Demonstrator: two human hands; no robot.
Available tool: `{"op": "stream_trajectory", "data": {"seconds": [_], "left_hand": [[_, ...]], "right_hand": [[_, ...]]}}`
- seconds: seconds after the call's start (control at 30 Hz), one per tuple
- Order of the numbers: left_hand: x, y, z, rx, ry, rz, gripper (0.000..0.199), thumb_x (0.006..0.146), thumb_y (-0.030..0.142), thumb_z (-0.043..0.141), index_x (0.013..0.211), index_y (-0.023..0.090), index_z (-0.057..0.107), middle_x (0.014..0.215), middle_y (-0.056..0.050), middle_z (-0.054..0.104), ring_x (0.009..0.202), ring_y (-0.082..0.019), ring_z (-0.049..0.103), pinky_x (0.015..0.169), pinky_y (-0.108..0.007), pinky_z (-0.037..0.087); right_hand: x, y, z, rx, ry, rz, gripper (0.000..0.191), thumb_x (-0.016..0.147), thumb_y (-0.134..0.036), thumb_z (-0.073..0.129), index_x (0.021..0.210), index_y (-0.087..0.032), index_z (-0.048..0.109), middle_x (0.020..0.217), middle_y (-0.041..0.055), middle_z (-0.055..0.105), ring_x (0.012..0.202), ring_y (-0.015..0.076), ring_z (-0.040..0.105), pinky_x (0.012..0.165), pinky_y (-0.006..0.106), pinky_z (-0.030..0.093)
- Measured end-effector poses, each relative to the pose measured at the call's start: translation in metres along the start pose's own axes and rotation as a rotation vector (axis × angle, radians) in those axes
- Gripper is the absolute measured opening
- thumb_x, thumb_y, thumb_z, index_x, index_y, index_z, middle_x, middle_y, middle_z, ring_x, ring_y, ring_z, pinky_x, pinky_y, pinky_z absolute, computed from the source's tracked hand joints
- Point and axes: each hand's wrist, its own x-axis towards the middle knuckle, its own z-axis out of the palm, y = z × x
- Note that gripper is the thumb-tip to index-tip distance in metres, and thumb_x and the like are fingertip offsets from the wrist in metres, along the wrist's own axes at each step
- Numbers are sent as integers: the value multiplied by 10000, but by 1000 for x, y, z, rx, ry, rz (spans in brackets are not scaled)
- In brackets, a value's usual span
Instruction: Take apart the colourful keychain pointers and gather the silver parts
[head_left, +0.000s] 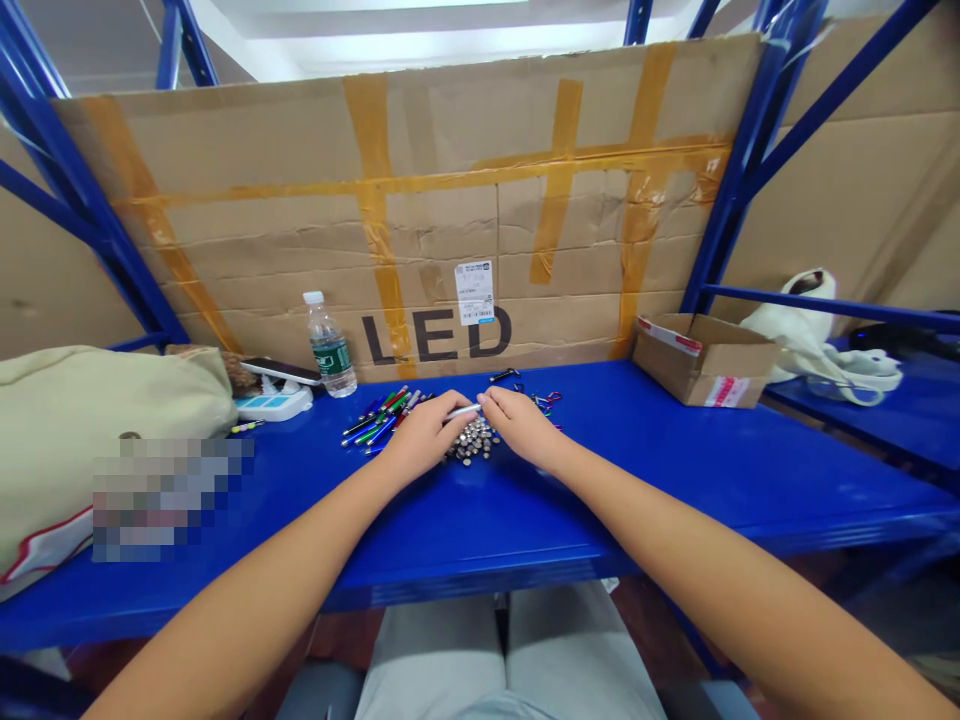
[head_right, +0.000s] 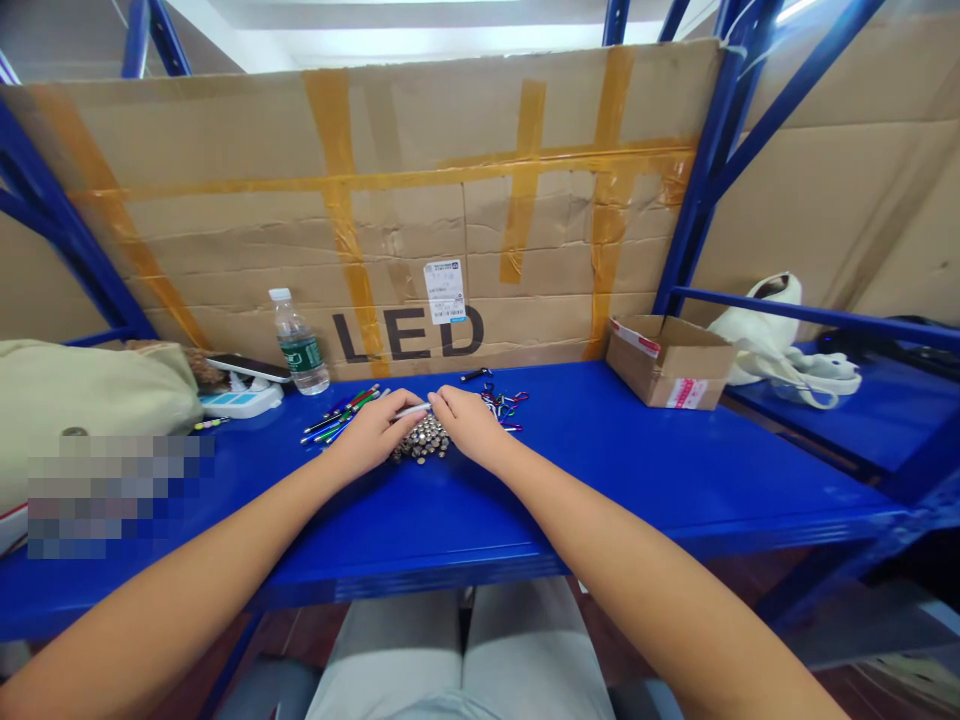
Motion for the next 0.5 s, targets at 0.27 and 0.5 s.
{"op": "stream_trajectory", "data": {"seconds": [0.27, 0.5], "left_hand": [[1, -5, 4, -611, -256, -373, 500, 881, 613, 330, 786, 167, 536, 448, 84, 281, 386, -80, 245, 417, -213, 237], [3, -17, -7, 18, -202, -98, 300, 860, 446, 493, 837, 191, 649, 746, -4, 633, 700, -155, 567, 674, -256, 417]], "right_hand": [[-5, -2, -6, -254, -13, -137, 236, 964, -318, 360, 843, -192, 519, 776, 39, 615, 688, 153, 535, 628, 247, 306], [-2, 7, 1, -297, -249, -98, 266, 965, -316, 379, 835, -179, 567, 809, 55, 644, 733, 162, 557, 649, 250, 309]]}}
